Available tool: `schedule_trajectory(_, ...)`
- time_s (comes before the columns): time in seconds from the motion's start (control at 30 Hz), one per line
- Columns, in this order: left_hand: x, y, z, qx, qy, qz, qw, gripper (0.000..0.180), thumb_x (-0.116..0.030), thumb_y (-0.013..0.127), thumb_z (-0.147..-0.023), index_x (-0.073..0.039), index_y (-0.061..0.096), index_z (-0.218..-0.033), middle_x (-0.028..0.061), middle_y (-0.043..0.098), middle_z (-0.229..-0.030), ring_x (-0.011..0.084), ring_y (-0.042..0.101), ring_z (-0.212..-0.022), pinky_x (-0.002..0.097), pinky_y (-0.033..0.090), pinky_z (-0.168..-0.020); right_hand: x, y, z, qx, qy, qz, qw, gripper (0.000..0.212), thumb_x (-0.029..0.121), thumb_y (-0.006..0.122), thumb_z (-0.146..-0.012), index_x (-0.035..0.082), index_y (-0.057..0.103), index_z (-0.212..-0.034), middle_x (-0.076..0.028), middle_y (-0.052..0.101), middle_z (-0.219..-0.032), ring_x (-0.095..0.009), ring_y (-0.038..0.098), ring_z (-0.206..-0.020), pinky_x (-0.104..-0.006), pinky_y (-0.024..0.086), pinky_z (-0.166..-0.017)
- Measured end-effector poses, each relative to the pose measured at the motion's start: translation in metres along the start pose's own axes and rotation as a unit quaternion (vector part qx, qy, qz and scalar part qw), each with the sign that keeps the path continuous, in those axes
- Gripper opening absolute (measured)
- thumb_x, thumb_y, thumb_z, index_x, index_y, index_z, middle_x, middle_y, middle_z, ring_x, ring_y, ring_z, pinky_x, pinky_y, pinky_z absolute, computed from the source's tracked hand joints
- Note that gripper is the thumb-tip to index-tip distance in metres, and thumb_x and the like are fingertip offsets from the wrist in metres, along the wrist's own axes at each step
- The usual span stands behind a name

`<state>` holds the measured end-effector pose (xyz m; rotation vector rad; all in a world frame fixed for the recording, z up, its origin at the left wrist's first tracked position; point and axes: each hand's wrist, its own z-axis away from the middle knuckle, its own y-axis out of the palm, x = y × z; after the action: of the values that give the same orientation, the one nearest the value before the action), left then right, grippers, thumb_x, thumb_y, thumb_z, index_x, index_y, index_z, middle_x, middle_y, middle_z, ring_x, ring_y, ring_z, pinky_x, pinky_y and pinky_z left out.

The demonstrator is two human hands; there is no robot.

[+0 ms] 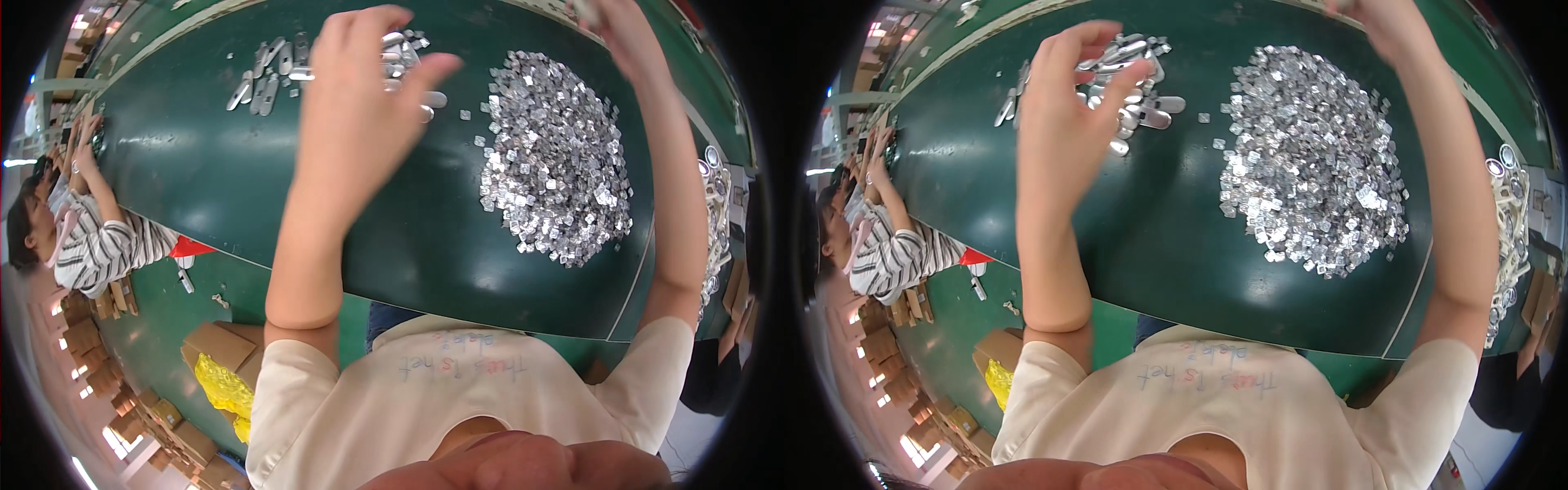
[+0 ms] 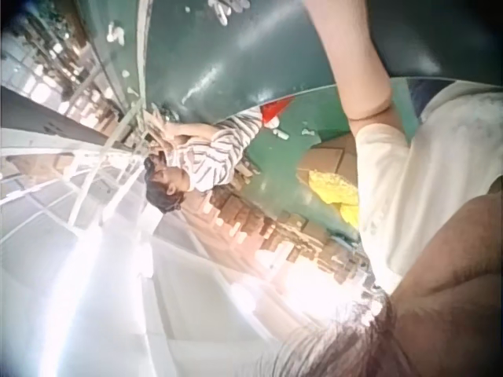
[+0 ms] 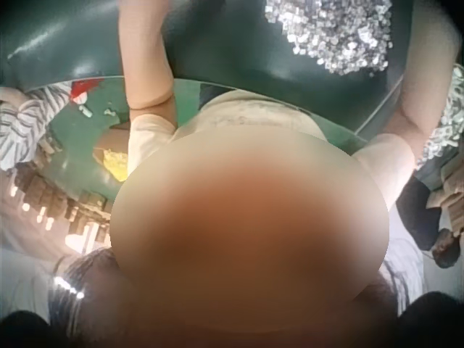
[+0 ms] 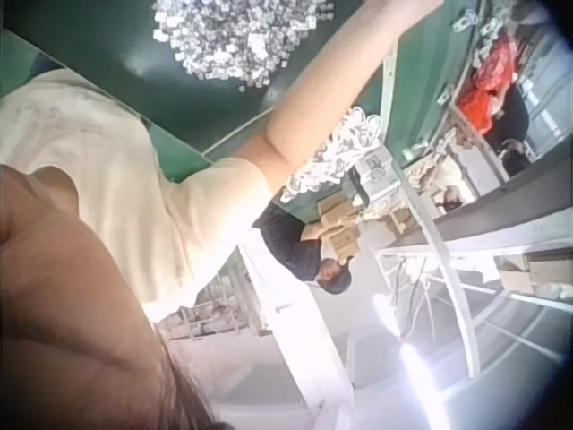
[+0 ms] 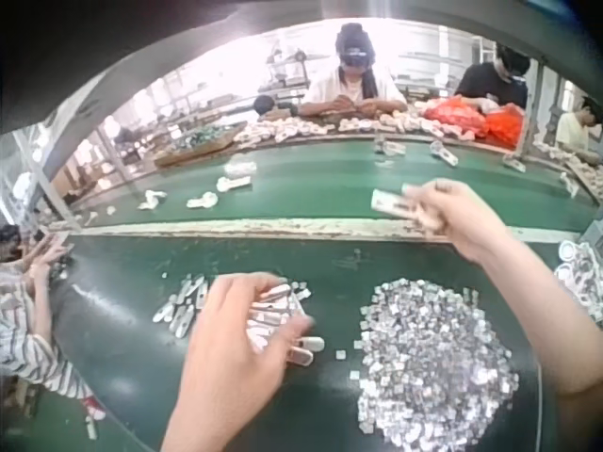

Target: Assembling small metal components into a plastic housing on an assembly line.

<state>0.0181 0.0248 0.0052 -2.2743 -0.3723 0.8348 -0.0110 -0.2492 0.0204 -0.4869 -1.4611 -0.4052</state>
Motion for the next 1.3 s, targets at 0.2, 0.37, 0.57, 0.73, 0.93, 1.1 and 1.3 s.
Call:
schedule_trajectory(0.2, 0.026, 0.014, 0.006, 0.197, 0.027, 0.048, 0.979, 0.015, -0.001, 0.063, -0.071, 0.000, 0.062, -0.086, 0.0117, 0.061, -0.082, 0.0283, 0.058, -0.079, 0.0345, 0.047, -0.073, -0.066, -0.063, -0.181, -0.063, -0.001, 0.059, 0.996, 0.014, 0.013, 0.062, -0.081, -0.002, 0.061, -0.081, -0.010, 0.060, -0.073, -0.014, 0.057, -0.062, -0.0274, 0.048, -0.055)
schedule_trajectory(0.37, 0.022, 0.025, 0.019, 0.209, 0.007, 0.037, 0.977, 0.016, -0.001, 0.065, -0.070, 0.001, 0.062, -0.086, 0.0119, 0.059, -0.079, 0.0286, 0.055, -0.085, 0.0366, 0.045, -0.076, -0.028, 0.006, -0.071, 0.076, -0.250, 0.463, 0.847, 0.016, 0.019, 0.063, -0.080, 0.004, 0.059, -0.086, -0.003, 0.061, -0.083, -0.008, 0.056, -0.077, -0.0225, 0.045, -0.070)
schedule_trajectory(0.57, 0.026, 0.027, 0.018, 0.216, -0.030, 0.041, 0.975, 0.013, 0.001, 0.063, -0.072, -0.001, 0.059, -0.084, 0.0113, 0.055, -0.086, 0.0283, 0.055, -0.085, 0.0370, 0.045, -0.076, -0.033, 0.073, 0.087, 0.289, -0.261, 0.447, 0.806, 0.012, 0.009, 0.067, -0.072, 0.003, 0.059, -0.078, -0.012, 0.053, -0.081, -0.030, 0.052, -0.084, -0.0351, 0.045, -0.074)
schedule_trajectory(0.73, 0.026, 0.032, 0.014, 0.253, -0.067, 0.069, 0.963, 0.014, 0.003, 0.061, -0.073, -0.001, 0.057, -0.086, 0.0110, 0.055, -0.082, 0.0279, 0.056, -0.081, 0.0357, 0.046, -0.073, -0.043, 0.071, 0.092, 0.289, -0.268, 0.443, 0.806, 0.013, 0.007, 0.065, -0.074, 0.002, 0.057, -0.082, -0.013, 0.054, -0.081, -0.029, 0.052, -0.084, -0.0362, 0.044, -0.076)
schedule_trajectory(0.93, 0.026, 0.027, 0.012, 0.212, -0.046, 0.059, 0.975, 0.014, 0.005, 0.058, -0.072, -0.001, 0.058, -0.085, 0.0111, 0.057, -0.078, 0.0270, 0.058, -0.075, 0.0336, 0.047, -0.067, -0.026, 0.048, 0.108, 0.222, -0.168, 0.293, 0.915, 0.011, 0.003, 0.062, -0.082, 0.001, 0.056, -0.091, -0.003, 0.059, -0.082, -0.009, 0.056, -0.072, -0.0241, 0.046, -0.065)
schedule_trajectory(1.1, 0.026, 0.013, 0.010, 0.213, 0.004, 0.071, 0.974, 0.014, 0.000, 0.065, -0.070, 0.001, 0.059, -0.082, 0.0115, 0.057, -0.078, 0.0277, 0.059, -0.073, 0.0327, 0.047, -0.065, -0.014, 0.027, 0.129, 0.154, -0.112, 0.174, 0.966, 0.012, 0.001, 0.060, -0.083, -0.002, 0.061, -0.094, -0.004, 0.061, -0.089, -0.008, 0.055, -0.077, -0.0209, 0.045, -0.071)
schedule_trajectory(1.3, 0.018, 0.037, 0.016, 0.282, -0.056, 0.084, 0.954, 0.019, -0.002, 0.066, -0.071, -0.002, 0.058, -0.088, 0.0106, 0.057, -0.084, 0.0263, 0.058, -0.080, 0.0343, 0.047, -0.069, -0.015, 0.025, 0.125, 0.153, -0.112, 0.136, 0.972, 0.014, 0.002, 0.060, -0.083, -0.002, 0.061, -0.096, -0.002, 0.059, -0.089, -0.007, 0.054, -0.077, -0.0205, 0.044, -0.072)
